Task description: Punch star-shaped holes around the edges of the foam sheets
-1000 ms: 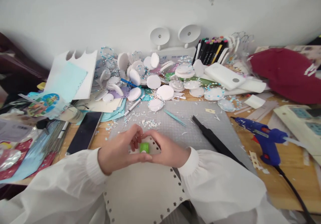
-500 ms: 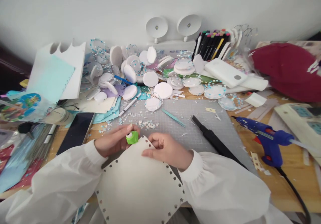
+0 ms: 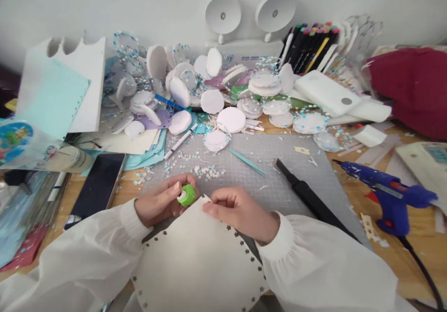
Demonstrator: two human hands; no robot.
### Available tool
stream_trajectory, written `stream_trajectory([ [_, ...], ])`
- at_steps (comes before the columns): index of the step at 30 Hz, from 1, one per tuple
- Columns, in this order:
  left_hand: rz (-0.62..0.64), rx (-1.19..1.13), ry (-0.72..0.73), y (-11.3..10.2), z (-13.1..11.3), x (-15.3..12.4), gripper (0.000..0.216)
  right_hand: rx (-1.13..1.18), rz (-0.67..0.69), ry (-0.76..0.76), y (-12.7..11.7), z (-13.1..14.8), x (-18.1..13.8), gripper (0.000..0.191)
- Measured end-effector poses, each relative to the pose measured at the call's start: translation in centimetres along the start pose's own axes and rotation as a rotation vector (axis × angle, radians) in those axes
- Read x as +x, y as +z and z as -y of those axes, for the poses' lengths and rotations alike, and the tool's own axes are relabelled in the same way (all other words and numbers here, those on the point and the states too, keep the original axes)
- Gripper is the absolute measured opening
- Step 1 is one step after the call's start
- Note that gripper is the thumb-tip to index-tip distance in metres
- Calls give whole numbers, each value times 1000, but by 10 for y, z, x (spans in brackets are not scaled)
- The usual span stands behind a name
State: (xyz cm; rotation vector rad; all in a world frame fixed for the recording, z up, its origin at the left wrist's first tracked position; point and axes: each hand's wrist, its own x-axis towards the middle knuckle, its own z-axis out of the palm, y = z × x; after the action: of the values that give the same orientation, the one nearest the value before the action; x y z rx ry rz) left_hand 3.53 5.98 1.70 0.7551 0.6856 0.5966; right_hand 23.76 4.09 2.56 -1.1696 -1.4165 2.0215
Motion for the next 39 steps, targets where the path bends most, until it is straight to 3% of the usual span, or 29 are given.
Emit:
stream_trajectory([
  [18,-95,34,-10,5,1,2,50,-278,-212,-183,6,-3,2,40],
  [30,-81,213,25,6,-1,-1,56,-319,-149,-213,5,0,1,41],
  [39,-62,295,76,11,-2,-2,50,-343,-204,-247,7,-5,1,42],
])
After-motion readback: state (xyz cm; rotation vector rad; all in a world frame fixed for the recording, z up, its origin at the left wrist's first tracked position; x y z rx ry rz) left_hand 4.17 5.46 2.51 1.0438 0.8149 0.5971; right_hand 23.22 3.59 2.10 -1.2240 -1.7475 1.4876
